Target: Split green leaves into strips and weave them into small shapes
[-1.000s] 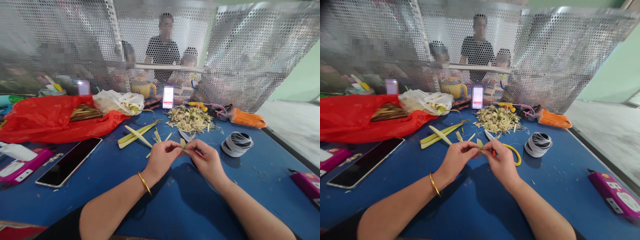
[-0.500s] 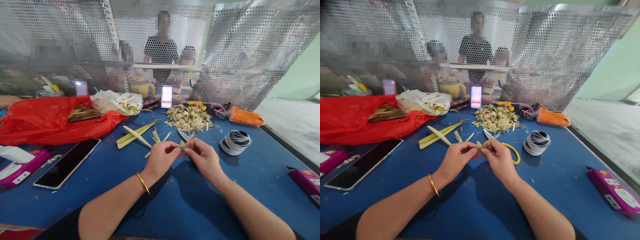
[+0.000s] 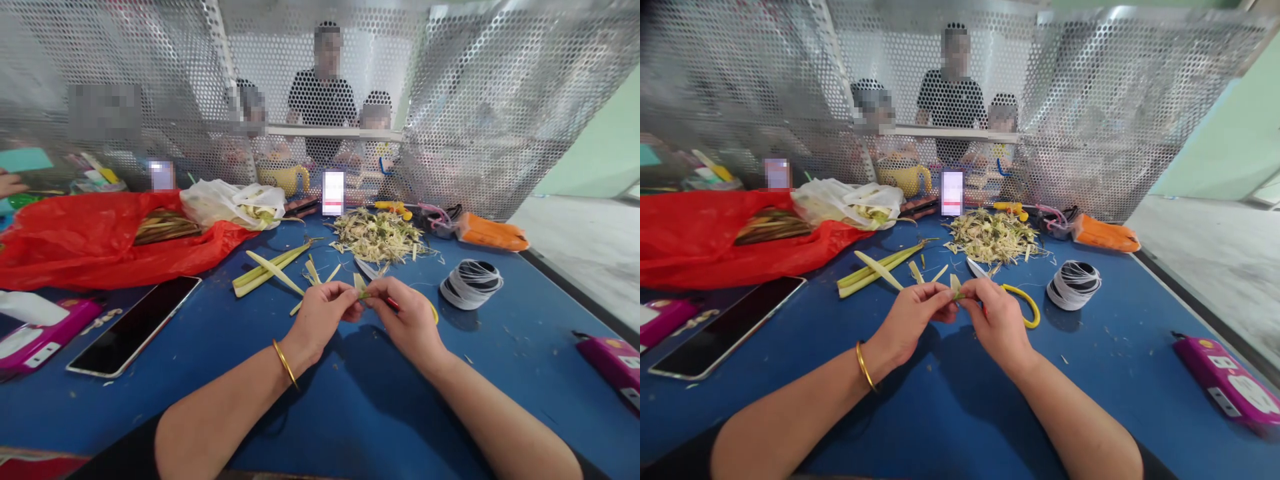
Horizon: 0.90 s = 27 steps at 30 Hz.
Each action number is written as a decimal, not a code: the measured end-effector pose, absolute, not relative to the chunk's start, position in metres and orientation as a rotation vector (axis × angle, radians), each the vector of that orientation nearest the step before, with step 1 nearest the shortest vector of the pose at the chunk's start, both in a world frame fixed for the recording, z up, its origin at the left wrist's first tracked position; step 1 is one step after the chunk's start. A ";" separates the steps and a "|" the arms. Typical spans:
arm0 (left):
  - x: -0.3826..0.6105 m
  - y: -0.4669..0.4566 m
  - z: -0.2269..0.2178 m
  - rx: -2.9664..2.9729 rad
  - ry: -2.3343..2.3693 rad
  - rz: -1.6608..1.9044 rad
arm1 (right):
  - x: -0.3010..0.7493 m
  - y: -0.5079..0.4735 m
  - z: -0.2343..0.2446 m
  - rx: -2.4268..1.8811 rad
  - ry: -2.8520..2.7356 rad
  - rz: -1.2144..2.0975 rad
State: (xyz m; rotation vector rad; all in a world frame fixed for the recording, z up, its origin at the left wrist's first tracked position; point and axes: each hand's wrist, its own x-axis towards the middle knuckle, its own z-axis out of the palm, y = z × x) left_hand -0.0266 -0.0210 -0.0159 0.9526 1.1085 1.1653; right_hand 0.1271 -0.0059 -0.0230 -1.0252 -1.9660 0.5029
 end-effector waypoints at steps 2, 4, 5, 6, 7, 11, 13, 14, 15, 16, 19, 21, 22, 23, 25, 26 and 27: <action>-0.027 -0.021 -0.016 0.909 1.088 1.151 | 0.127 -0.006 -0.021 -1.002 -1.977 0.478; -0.027 -0.022 -0.016 0.875 1.073 1.141 | 0.127 -0.006 -0.020 -0.984 -1.968 0.500; -0.027 -0.022 -0.016 0.861 1.069 1.141 | 0.127 -0.005 -0.020 -0.978 -1.961 0.518; -0.028 -0.022 -0.016 0.852 1.069 1.146 | 0.126 -0.005 -0.020 -0.976 -1.953 0.539; -0.028 -0.021 -0.017 0.850 1.074 1.155 | 0.126 -0.005 -0.020 -0.980 -1.944 0.568; -0.028 -0.020 -0.017 0.925 1.127 1.204 | 0.125 -0.005 -0.023 -1.066 -1.853 0.727; -0.028 -0.019 -0.018 1.001 1.142 1.223 | 0.124 -0.005 -0.024 -1.104 -1.774 0.821; -0.028 -0.019 -0.018 1.039 1.143 1.229 | 0.124 -0.005 -0.024 -1.102 -1.725 0.872; -0.028 -0.019 -0.018 1.074 1.142 1.231 | 0.123 -0.004 -0.024 -1.091 -1.677 0.926; -0.028 -0.019 -0.019 1.104 1.142 1.229 | 0.123 -0.004 -0.024 -1.077 -1.638 0.977; -0.028 -0.020 -0.020 1.163 1.117 1.203 | 0.123 -0.004 -0.021 -1.072 -1.592 1.081; -0.028 -0.020 -0.021 1.181 1.099 1.187 | 0.124 -0.003 -0.020 -1.088 -1.590 1.098; -0.028 -0.020 -0.022 1.181 1.094 1.184 | 0.124 -0.003 -0.020 -1.089 -1.587 1.100; -0.027 -0.020 -0.022 1.171 1.094 1.184 | 0.124 -0.003 -0.020 -1.086 -1.585 1.100; -0.027 -0.020 -0.021 1.118 1.097 1.184 | 0.125 -0.003 -0.020 -1.074 -1.599 1.081; -0.027 -0.020 -0.020 1.077 1.095 1.184 | 0.125 -0.003 -0.021 -1.069 -1.620 1.051; -0.027 -0.020 -0.020 1.031 1.093 1.183 | 0.125 -0.004 -0.022 -1.062 -1.651 1.000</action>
